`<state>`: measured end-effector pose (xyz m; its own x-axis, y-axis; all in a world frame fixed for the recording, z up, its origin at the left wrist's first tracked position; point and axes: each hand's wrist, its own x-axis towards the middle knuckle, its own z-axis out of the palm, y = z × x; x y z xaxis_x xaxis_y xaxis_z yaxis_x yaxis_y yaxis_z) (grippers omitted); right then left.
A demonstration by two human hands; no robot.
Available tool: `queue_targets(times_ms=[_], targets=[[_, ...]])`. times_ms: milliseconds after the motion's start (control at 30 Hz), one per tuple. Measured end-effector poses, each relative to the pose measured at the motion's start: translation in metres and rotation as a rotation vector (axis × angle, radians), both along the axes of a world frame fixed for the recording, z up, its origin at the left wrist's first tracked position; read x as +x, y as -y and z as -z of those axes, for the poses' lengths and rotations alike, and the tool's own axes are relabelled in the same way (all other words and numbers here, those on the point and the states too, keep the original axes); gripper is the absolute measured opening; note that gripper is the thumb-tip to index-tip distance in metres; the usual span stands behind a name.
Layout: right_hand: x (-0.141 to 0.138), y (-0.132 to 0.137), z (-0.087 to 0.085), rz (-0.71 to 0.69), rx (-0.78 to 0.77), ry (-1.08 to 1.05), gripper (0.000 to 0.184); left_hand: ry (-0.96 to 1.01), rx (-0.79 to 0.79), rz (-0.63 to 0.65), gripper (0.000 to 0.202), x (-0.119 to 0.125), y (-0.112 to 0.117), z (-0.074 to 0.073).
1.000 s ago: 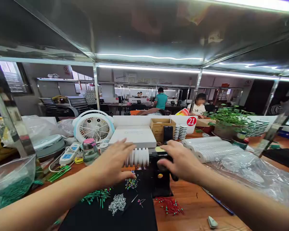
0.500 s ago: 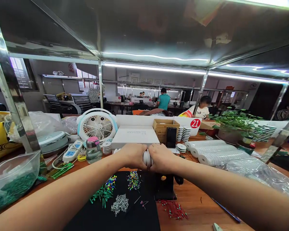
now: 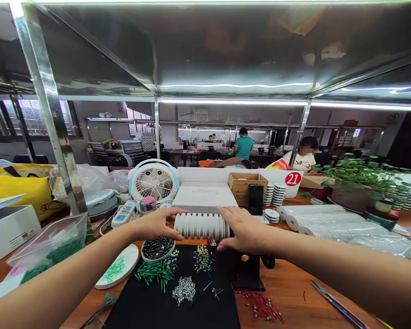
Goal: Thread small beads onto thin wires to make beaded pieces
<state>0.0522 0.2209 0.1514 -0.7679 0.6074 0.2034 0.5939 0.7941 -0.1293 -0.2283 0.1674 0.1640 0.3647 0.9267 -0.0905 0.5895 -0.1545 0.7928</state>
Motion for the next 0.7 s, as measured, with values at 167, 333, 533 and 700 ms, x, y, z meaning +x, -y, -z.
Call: queue_targets(times_ms=[167, 333, 533, 700], targets=[[-0.025, 0.000, 0.000, -0.014, 0.029, 0.029, 0.073, 0.082, -0.001, -0.042, 0.071, 0.006, 0.001, 0.008], [-0.034, -0.001, 0.004, 0.033, 0.102, 0.043, 0.050, 0.073, 0.006, -0.038, 0.069, 0.004, 0.000, 0.006], [-0.036, -0.002, 0.005, 0.032, 0.124, 0.062, 0.044, 0.033, 0.045, -0.030, 0.068, 0.002, 0.001, 0.009], [-0.035, -0.003, 0.009, 0.062, 0.142, 0.024, 0.043, -0.188, 0.219, -0.025, 0.072, 0.011, 0.004, 0.005]])
